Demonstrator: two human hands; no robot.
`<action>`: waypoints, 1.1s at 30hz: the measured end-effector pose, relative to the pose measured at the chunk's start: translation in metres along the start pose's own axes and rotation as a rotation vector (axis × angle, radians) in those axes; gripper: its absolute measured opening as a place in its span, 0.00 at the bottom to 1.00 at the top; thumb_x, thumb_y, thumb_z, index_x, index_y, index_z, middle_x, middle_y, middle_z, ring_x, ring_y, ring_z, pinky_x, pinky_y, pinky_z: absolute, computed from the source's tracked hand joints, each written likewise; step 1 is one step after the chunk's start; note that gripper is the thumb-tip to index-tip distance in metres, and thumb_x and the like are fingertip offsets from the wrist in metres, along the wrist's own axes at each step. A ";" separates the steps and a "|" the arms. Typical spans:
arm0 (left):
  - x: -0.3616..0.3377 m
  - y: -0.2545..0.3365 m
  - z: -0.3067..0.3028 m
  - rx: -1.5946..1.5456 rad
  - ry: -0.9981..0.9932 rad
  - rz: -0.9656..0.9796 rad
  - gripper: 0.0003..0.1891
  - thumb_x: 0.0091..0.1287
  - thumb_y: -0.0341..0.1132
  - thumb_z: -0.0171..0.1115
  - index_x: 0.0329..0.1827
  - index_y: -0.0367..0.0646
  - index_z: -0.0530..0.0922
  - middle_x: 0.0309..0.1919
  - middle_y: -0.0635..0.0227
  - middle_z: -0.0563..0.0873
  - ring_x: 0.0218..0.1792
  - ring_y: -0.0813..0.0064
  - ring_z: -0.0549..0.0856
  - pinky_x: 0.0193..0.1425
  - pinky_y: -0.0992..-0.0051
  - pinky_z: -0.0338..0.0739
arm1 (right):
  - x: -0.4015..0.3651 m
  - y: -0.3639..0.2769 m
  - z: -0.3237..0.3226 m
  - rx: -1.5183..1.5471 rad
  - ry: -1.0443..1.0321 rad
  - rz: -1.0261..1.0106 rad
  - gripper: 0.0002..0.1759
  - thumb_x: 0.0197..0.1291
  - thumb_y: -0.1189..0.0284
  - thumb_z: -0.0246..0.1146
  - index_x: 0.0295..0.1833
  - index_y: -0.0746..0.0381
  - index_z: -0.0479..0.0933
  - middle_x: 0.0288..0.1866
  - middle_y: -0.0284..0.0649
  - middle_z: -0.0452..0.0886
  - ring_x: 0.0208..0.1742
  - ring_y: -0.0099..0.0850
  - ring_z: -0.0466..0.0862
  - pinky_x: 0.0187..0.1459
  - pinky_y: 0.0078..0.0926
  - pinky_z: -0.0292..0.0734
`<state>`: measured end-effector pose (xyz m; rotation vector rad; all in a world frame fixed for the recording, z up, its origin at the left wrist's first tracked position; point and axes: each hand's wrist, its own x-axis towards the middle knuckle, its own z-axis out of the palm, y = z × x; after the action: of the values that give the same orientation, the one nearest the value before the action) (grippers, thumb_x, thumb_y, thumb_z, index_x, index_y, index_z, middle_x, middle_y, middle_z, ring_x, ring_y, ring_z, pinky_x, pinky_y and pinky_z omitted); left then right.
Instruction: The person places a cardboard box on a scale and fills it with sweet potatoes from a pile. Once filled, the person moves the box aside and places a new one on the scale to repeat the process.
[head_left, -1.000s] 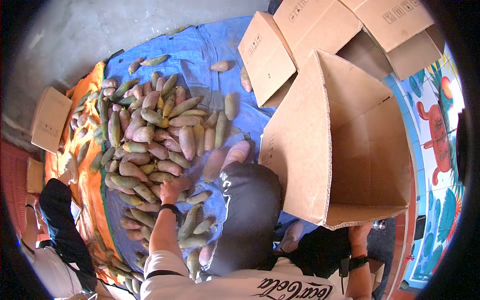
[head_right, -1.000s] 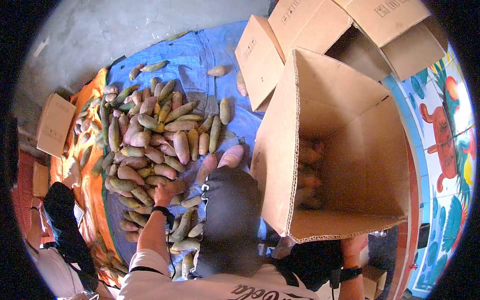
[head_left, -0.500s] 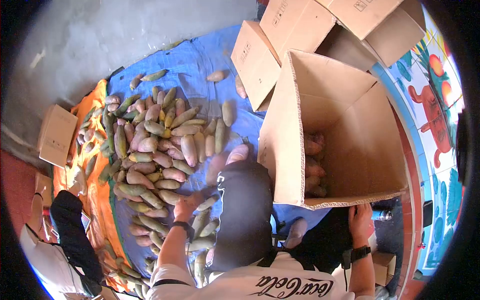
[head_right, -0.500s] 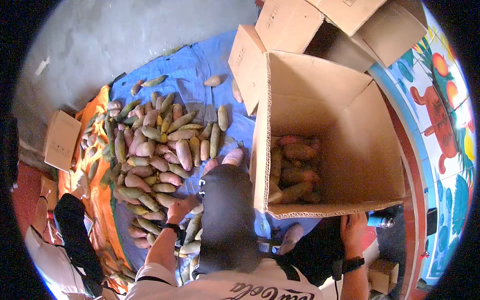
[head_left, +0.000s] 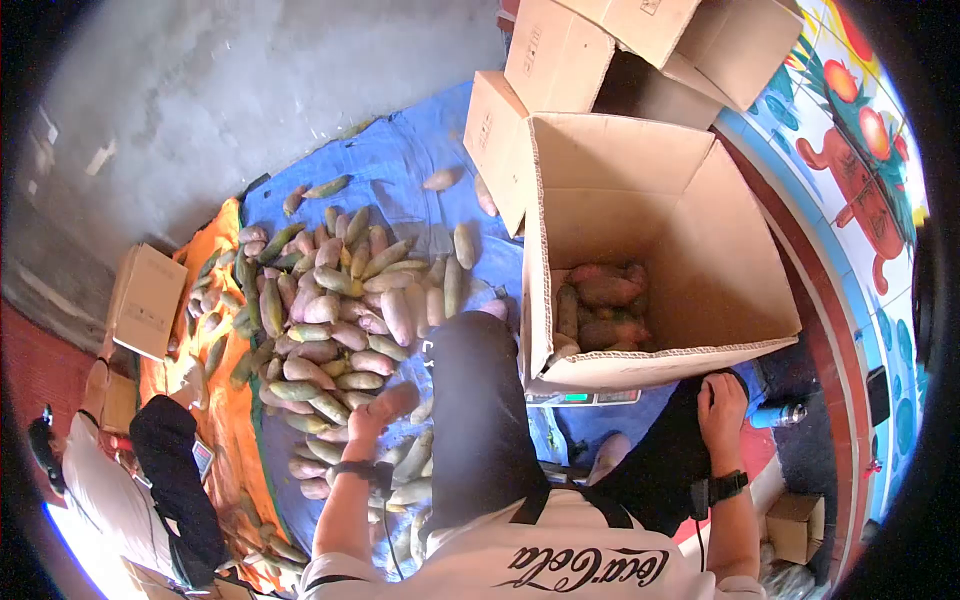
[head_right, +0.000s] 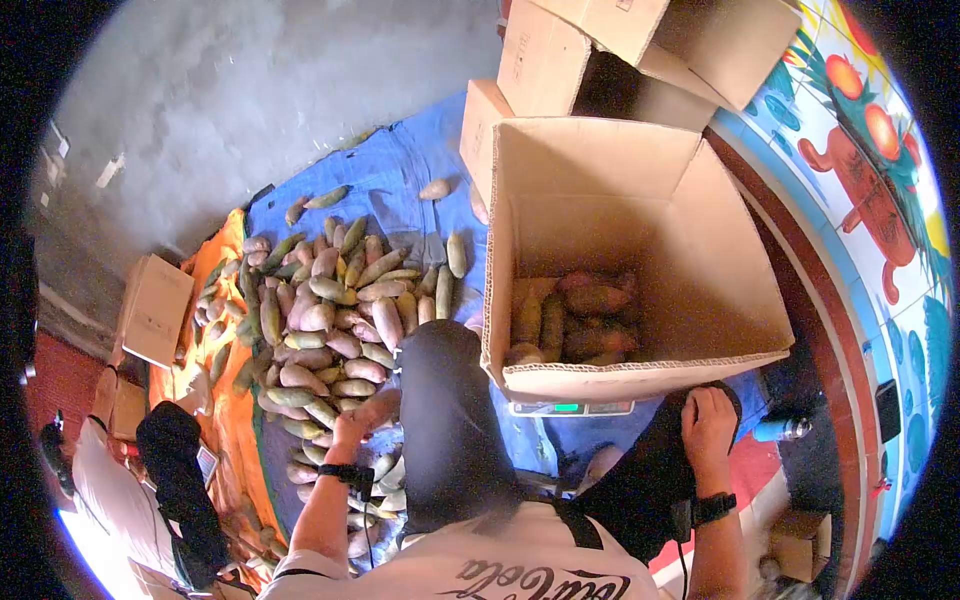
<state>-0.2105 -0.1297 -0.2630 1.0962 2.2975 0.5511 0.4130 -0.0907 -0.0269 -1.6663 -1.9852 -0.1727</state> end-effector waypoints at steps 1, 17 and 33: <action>-0.010 0.031 -0.020 0.004 0.003 0.007 0.21 0.58 0.48 0.65 0.39 0.35 0.82 0.29 0.48 0.86 0.34 0.57 0.87 0.39 0.62 0.81 | 0.000 0.001 0.001 0.003 0.006 0.006 0.04 0.53 0.79 0.60 0.32 0.64 0.71 0.30 0.47 0.75 0.34 0.49 0.76 0.37 0.45 0.72; -0.112 0.301 -0.157 -1.051 -0.051 0.473 0.27 0.68 0.44 0.61 0.61 0.30 0.69 0.55 0.57 0.76 0.54 0.65 0.78 0.54 0.66 0.79 | -0.008 0.006 -0.005 0.050 0.133 0.052 0.04 0.51 0.78 0.63 0.33 0.63 0.74 0.31 0.45 0.77 0.33 0.45 0.79 0.37 0.40 0.75; -0.162 0.395 -0.130 -1.002 -0.123 0.849 0.29 0.70 0.39 0.57 0.67 0.28 0.63 0.63 0.50 0.70 0.63 0.59 0.73 0.66 0.59 0.71 | -0.016 0.013 -0.008 0.085 0.196 0.027 0.05 0.51 0.79 0.63 0.33 0.63 0.74 0.29 0.44 0.77 0.33 0.44 0.79 0.36 0.38 0.75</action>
<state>0.0248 -0.0441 0.1060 1.3984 1.0332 1.6402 0.4296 -0.1056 -0.0306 -1.5590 -1.7994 -0.2287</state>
